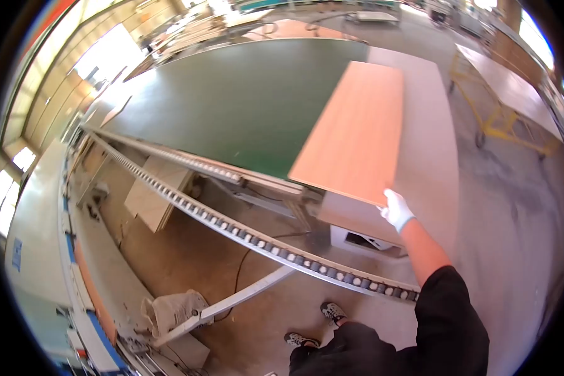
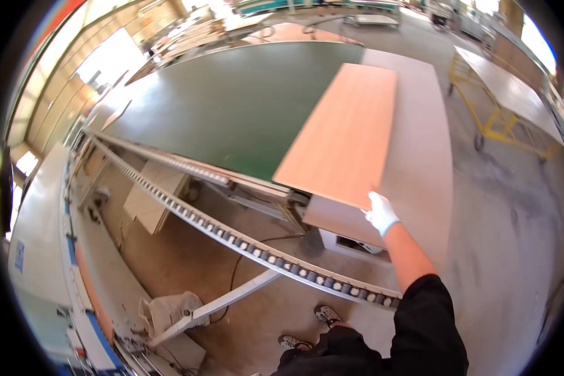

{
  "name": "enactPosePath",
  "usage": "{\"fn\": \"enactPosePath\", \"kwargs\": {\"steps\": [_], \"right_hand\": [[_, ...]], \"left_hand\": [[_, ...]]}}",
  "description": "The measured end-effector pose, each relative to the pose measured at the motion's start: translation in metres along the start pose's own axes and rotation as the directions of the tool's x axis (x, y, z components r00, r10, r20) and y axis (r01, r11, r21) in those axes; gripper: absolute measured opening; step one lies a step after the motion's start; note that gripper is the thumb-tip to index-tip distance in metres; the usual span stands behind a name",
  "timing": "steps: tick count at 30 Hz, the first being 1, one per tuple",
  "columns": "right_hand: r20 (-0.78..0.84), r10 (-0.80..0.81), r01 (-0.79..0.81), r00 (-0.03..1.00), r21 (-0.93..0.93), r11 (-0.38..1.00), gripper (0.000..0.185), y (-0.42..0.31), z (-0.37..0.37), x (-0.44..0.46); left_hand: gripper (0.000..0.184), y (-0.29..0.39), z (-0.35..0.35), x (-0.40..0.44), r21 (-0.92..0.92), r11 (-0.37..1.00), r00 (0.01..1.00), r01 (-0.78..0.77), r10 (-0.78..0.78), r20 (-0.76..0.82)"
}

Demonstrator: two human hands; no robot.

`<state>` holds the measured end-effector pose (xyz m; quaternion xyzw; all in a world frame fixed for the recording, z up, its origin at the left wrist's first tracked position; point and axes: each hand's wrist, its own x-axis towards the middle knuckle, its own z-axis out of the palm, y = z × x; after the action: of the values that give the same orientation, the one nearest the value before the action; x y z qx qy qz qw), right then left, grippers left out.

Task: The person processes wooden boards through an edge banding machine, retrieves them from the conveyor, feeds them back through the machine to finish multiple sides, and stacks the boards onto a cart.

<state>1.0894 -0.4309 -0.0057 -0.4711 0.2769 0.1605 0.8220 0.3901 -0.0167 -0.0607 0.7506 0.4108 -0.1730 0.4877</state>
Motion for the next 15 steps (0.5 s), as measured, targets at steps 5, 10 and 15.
{"fn": "enactPosePath", "kwargs": {"steps": [5, 10, 15], "right_hand": [[-0.054, 0.036, -0.032, 0.998, 0.074, 0.997, 0.023, -0.035, 0.035, -0.075], [0.057, -0.003, -0.001, 0.998, 0.068, 0.998, 0.02, -0.037, -0.017, -0.105], [-0.078, -0.04, 0.033, 0.996, -0.095, 0.995, 0.025, -0.007, -0.051, -0.164]], "left_hand": [[0.047, 0.186, -0.006, 0.019, -0.216, 0.971, 0.994, -0.101, 0.108, 0.023], [0.036, 0.306, 0.0, 0.076, -0.306, 0.882, 0.926, -0.359, 0.378, 0.004], [0.038, 0.42, 0.008, 0.098, -0.447, 0.804, 0.859, -0.392, 0.494, 0.135]]}}
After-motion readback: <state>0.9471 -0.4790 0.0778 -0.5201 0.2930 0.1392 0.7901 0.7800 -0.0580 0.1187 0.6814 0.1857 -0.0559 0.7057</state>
